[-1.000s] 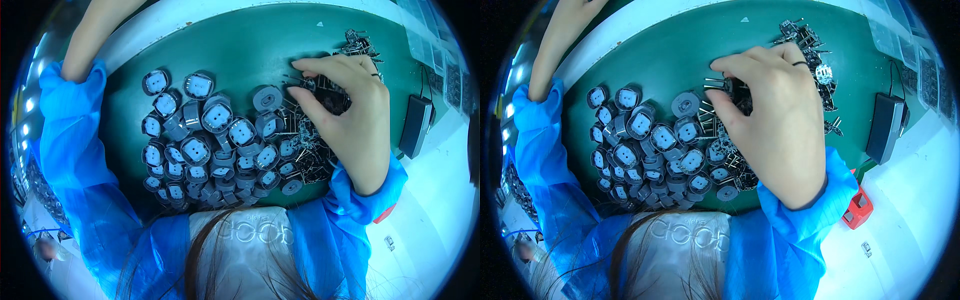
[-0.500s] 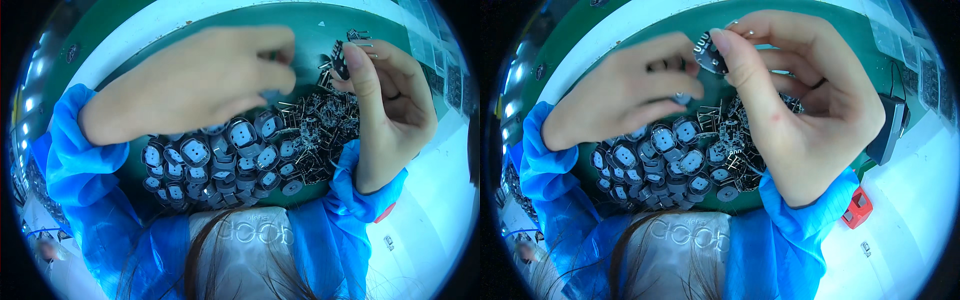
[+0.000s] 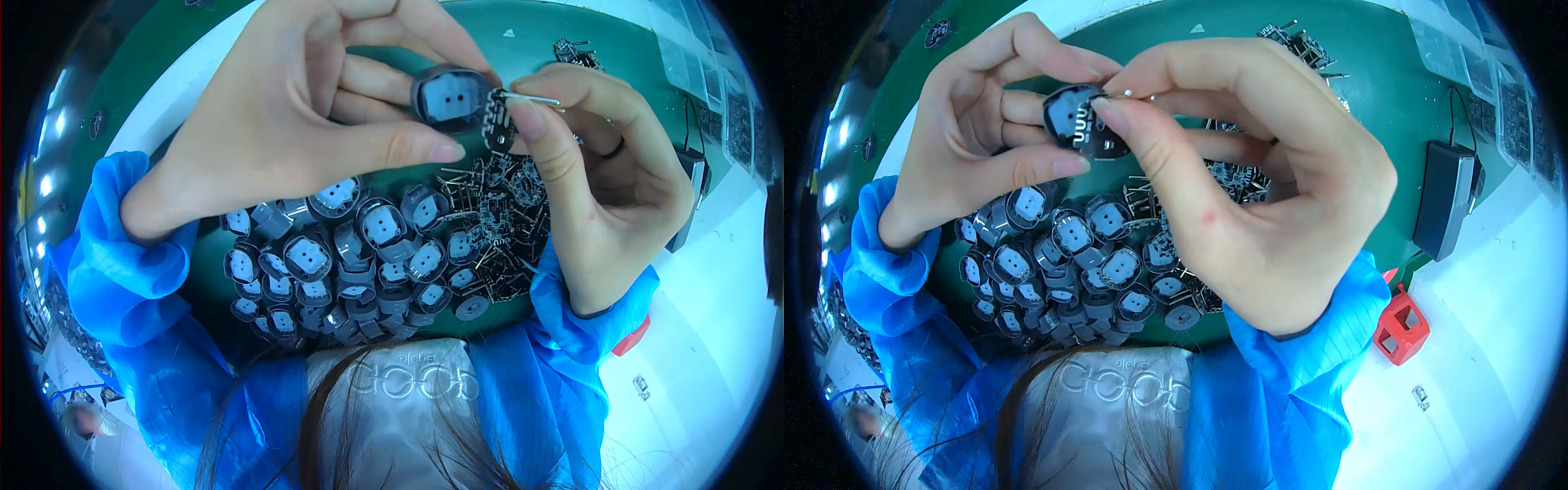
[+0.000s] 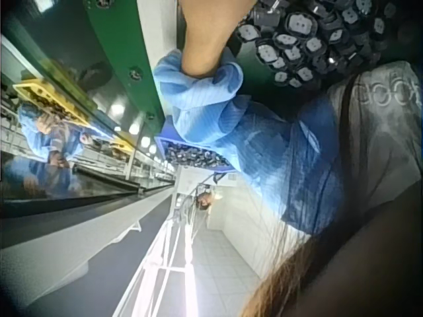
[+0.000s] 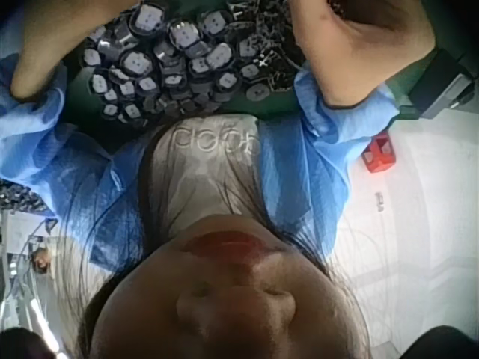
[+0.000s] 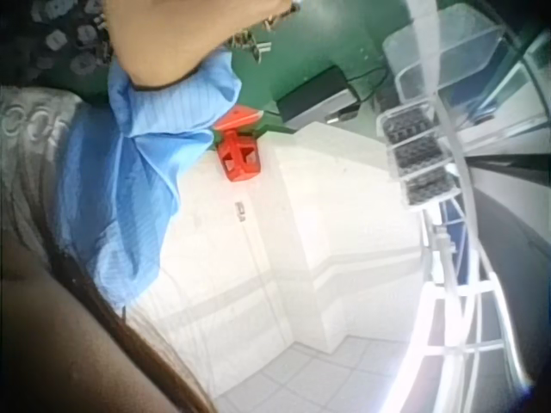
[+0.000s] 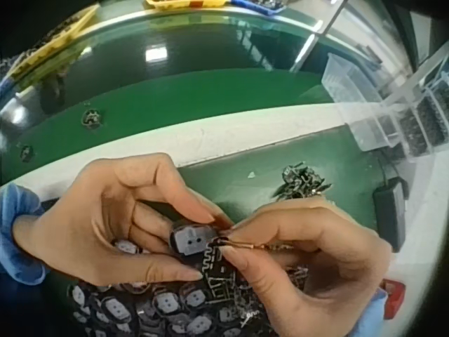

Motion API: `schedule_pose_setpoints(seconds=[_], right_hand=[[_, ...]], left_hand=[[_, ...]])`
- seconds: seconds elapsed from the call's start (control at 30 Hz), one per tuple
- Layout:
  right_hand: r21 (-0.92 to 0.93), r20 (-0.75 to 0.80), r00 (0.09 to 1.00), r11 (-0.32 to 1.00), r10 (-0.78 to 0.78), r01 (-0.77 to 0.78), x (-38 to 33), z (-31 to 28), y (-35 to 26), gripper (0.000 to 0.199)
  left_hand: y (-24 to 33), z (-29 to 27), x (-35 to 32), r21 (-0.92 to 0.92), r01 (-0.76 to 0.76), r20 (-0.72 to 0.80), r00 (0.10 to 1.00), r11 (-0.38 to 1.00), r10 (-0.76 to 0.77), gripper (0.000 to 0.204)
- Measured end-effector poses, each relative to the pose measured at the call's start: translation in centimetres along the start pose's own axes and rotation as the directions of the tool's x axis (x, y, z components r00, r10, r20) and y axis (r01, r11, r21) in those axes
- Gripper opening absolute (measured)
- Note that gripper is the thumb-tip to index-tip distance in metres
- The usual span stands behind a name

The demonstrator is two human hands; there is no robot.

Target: The person repeatedly picks up small black cylindrical electronic components and metal pins from a green workbench. They insert the pins into the components and place the assembled units back onto the workbench. The process is repetitive and involves handling multiple identical parts.

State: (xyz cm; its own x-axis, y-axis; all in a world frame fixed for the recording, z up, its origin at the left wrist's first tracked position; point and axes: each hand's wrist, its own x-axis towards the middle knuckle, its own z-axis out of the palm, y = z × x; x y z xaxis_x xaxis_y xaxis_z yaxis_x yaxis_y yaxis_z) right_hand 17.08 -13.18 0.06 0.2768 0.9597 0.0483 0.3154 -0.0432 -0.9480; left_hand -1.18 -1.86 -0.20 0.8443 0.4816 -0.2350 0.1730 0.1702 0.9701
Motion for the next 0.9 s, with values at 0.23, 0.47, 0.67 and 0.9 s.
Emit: schedule_pose_setpoints(seconds=[0.23, 0.47, 0.67, 0.9], right_hand=[[-0.006, 0.221, 0.971, 0.996, -0.088, 0.091, 0.4, 0.9, -0.5, 0.017], [-0.165, 0.055, 0.983, 0.97, -0.173, 0.18, 0.3, 1.8, 0.4, 0.014], [-0.081, 0.048, 0.998, 0.996, -0.035, 0.038, 0.5, 1.1, -0.3, 0.012], [-0.341, 0.051, 0.847, 0.788, -0.529, 0.513, 0.9, 1.3, 1.1, 0.017]], left_hand=[[-0.7, -1.6, 0.1, 0.563, -0.227, 0.099, 0.973, 0.795, 0.207, 0.031], [-0.7, 0.5, -0.4, 0.195, -0.112, -0.116, 0.984, 0.974, 0.136, 0.046], [-0.9, -0.2, -0.2, 0.087, 0.016, -0.122, 0.992, 0.996, -0.005, 0.045], [-3.8, -2.4, -0.4, 0.313, -0.217, -0.075, 0.965, 0.925, 0.252, 0.046]])
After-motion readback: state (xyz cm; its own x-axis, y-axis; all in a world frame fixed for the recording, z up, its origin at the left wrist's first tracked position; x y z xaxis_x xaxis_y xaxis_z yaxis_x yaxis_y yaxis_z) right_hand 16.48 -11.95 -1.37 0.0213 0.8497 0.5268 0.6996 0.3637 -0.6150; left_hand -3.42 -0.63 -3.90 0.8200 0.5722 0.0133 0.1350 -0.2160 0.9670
